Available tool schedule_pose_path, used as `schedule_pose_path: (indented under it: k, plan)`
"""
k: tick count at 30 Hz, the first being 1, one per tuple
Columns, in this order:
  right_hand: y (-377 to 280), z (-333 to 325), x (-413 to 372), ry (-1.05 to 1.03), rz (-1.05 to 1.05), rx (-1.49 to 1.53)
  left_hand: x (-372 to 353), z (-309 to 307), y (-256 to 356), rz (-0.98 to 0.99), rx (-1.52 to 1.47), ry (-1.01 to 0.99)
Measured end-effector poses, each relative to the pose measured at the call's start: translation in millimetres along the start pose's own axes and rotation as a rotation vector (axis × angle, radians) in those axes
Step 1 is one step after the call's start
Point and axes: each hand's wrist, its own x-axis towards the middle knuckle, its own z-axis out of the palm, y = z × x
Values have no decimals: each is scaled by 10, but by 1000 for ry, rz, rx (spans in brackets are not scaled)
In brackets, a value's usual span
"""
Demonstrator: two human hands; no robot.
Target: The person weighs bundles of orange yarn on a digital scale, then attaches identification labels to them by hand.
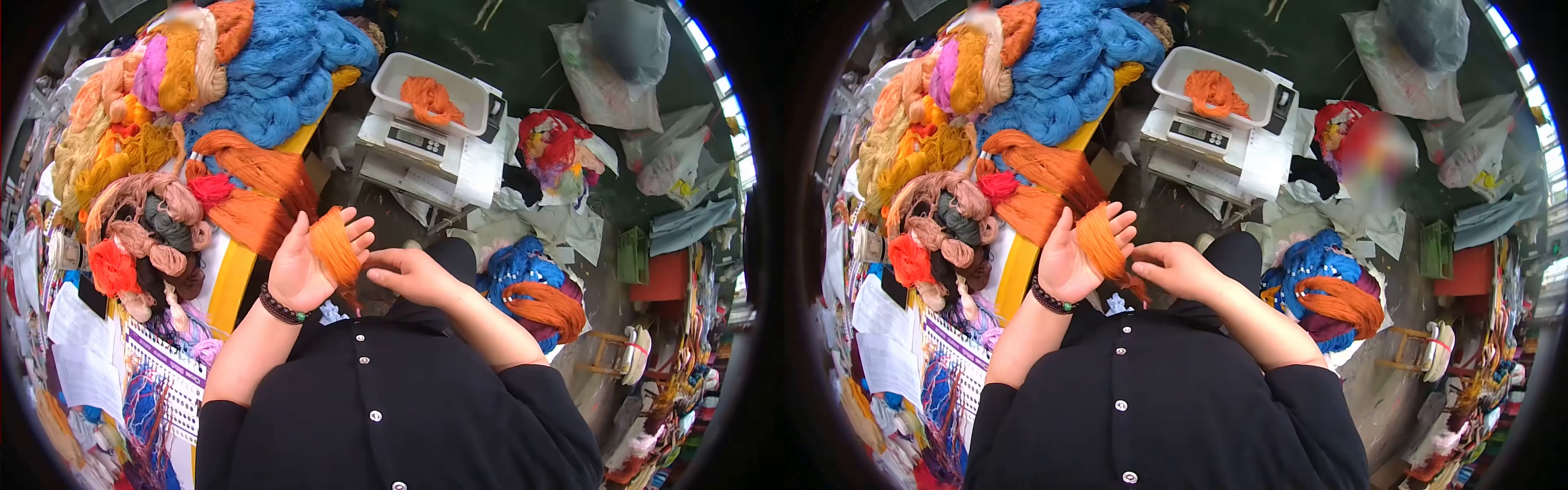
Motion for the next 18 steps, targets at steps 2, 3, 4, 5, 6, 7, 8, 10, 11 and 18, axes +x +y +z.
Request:
schedule_pose_path:
  k: [2,3,4,5,6,7,8,10,11,18]
  plan:
    - [-134,-5,24,20,64,37,-54,33,-11,23,31,14]
    - [-170,-1,41,3,91,69,-81,27,-29,48,94,44]
    - [-78,30,82,-4,24,70,-108,-24,-50,92,156,15]
    - [-119,97,109,-3,3,246,-134,-26,-83,174,250,88]
    - [-158,163,134,-9,-9,423,-152,-27,-110,262,387,111]
    - [-107,179,167,-30,24,324,-182,1,-126,291,433,172]
    - [-103,222,190,-34,26,406,-210,-8,-148,335,444,173]
    - [-191,268,240,-67,49,601,-254,30,-140,372,539,201]
    - [-134,306,266,-83,5,649,-318,88,-90,374,797,190]
    - [72,639,481,-266,48,1037,-593,82,-57,408,1018,138]
